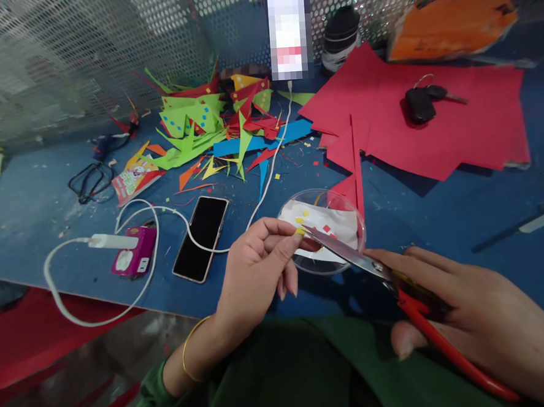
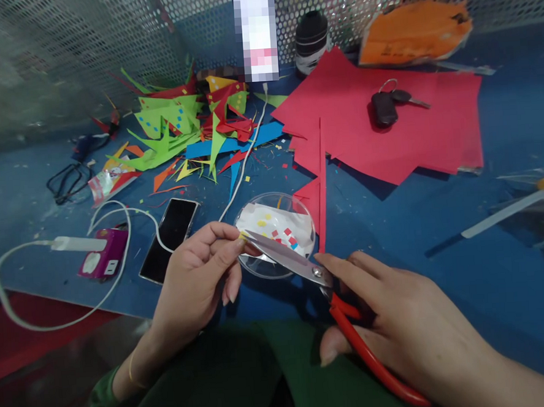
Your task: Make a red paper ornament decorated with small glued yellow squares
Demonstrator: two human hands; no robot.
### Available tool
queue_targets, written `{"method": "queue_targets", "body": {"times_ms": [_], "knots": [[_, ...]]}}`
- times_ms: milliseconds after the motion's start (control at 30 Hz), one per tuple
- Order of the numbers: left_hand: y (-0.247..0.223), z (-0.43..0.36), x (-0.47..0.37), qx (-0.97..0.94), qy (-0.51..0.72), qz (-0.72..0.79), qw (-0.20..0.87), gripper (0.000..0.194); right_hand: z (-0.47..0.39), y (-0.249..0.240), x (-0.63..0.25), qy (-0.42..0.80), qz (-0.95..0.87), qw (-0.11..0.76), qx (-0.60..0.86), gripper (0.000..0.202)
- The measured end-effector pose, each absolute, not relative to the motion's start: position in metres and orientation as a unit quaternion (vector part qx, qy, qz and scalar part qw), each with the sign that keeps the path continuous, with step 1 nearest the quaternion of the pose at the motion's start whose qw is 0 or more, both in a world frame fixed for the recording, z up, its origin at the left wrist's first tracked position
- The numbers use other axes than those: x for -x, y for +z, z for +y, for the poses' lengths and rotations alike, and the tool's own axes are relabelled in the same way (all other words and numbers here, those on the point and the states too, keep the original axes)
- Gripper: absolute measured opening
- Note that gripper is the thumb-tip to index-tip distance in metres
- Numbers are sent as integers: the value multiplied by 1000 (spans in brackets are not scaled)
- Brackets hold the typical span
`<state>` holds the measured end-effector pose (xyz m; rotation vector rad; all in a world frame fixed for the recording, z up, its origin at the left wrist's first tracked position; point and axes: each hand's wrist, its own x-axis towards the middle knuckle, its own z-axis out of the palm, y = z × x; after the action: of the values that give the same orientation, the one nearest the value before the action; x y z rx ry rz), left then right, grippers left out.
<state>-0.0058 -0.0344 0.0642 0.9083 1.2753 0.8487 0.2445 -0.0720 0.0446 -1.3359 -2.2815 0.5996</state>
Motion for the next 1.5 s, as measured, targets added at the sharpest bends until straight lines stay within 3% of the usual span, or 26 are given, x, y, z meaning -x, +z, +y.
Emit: {"method": "queue_targets", "body": {"times_ms": [867,1067,1200,1500], "knots": [[70,-35,0,-441,339,570,604,15,-75,38,-244,275,-796,222,491,51],[69,-35,2,-382,379,544,644,9,-74,36,-249,297,-758,278,510,55],[70,-39,1,-358,386,535,661,16,-73,35,-250,318,-736,311,511,50],[76,-45,-6,-329,463,534,626,11,-77,38,-245,341,-747,283,495,56]]}}
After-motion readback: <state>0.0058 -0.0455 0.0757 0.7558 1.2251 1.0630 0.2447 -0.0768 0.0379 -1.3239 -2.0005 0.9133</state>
